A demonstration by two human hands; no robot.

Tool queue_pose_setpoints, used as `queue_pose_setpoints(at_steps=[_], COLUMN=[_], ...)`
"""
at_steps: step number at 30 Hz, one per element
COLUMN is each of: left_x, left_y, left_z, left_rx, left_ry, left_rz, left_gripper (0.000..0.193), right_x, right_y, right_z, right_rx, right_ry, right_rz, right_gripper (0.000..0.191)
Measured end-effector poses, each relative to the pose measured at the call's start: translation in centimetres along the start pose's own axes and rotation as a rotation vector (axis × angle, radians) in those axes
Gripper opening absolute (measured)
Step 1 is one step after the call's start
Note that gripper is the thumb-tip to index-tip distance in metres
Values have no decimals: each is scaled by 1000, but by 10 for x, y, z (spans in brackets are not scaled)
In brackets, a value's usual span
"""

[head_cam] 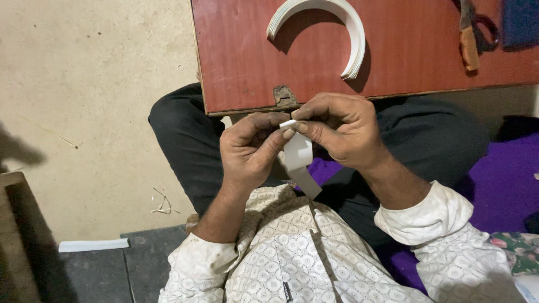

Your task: The person sits on the floor holding a bundle of white strips, bends and creases each strip into a curved arc shape by hand, and stacks the finished curved pieces on a red board. They occasionally pick up new flat strips from a pile and set completed arcs aside.

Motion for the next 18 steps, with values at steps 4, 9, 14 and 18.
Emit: queue_pose_setpoints(at_steps=[4,9,14,18], left_x=[4,6,1,5], left_y=[0,0,-8,-11], left_z=[2,5,6,8], left_rx=[11,11,8,-103], left_ry=[-99,-170,-42,-58], left_rz=[56,91,-64,-94], left_gripper=[14,10,17,22], right_x=[-1,-1,4,4], right_y=[-1,2,2,-1], right_z=[-1,-1,-2,-3], right_rx=[-7,9,60,87], right_ry=[6,46,-55,-47], right_rz=[-13,38,142,133], right_gripper=[11,8,6,8])
Point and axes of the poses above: each hand's wrist, its own y-axis away from the middle knuckle, its own z-axis out of the palm, x = y × z, the point moved 2 cm from there along -y, towards the middle knuckle, and after that the axes turned 9 degrees about y, right-handed, at the moved point
